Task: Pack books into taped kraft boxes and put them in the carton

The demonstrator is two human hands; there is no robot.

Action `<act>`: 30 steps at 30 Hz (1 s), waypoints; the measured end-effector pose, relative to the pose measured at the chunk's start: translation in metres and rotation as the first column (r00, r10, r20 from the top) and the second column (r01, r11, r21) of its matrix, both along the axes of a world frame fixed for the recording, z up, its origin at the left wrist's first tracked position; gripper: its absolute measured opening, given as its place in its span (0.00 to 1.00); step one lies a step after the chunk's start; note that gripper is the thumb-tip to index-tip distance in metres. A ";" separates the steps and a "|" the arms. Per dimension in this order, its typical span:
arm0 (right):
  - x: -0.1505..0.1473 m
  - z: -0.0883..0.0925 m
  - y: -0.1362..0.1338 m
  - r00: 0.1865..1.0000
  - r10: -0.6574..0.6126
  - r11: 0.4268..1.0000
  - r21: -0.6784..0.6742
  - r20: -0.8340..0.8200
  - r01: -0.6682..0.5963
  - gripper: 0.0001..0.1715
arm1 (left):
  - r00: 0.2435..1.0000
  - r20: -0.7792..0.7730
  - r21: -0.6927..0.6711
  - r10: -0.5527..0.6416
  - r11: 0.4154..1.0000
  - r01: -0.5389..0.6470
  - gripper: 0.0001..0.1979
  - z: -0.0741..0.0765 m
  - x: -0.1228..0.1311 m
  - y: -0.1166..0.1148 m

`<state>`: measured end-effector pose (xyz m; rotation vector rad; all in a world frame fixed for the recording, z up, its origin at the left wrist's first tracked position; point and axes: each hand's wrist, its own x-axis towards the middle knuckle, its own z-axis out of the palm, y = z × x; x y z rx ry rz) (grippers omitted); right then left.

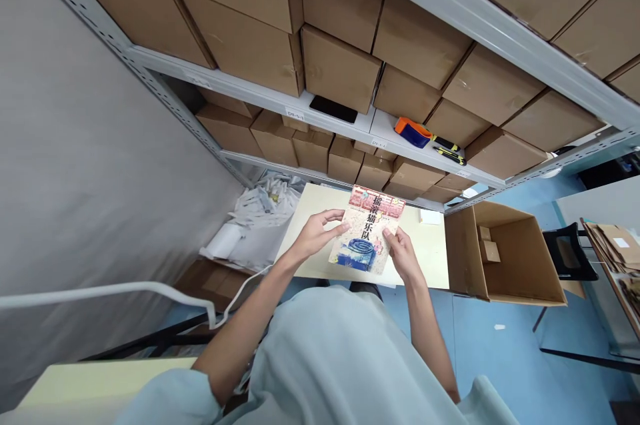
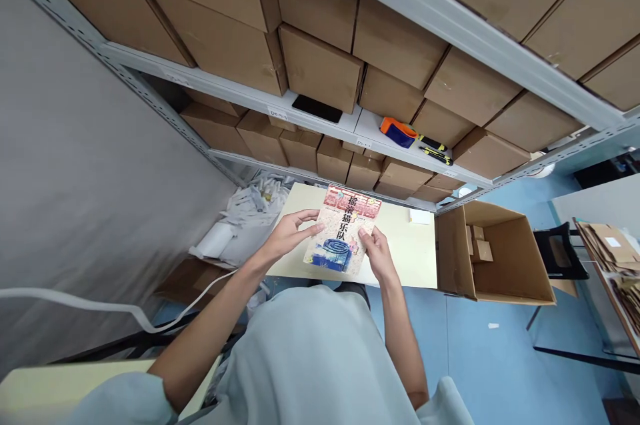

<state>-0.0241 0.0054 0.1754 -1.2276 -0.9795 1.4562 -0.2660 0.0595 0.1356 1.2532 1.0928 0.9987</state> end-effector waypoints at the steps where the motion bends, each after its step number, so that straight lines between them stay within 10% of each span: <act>1: 0.003 0.002 0.001 1.000 0.020 1.000 0.009 0.020 -0.020 0.36 | 0.999 -0.035 0.028 0.018 0.999 -0.017 0.31 0.000 -0.001 0.001; 10: 0.028 0.046 0.002 0.923 0.125 0.934 0.271 0.363 -0.233 0.11 | 0.985 -0.168 0.336 -0.026 0.938 0.082 0.09 0.031 -0.021 -0.001; 14: 0.030 0.042 0.004 0.895 0.136 0.915 0.292 0.426 -0.278 0.15 | 0.986 -0.169 0.389 -0.010 0.918 0.076 0.08 0.033 -0.024 -0.007; 22: 0.030 0.002 0.009 0.913 0.091 0.963 0.197 0.397 -0.182 0.51 | 0.992 0.003 0.116 0.125 0.985 -0.125 0.24 -0.004 -0.021 -0.015; 30: 0.017 -0.060 0.019 0.921 0.116 0.992 -0.005 0.371 -0.123 0.41 | 0.997 0.044 -0.105 0.065 0.993 -0.060 0.32 -0.059 -0.027 -0.022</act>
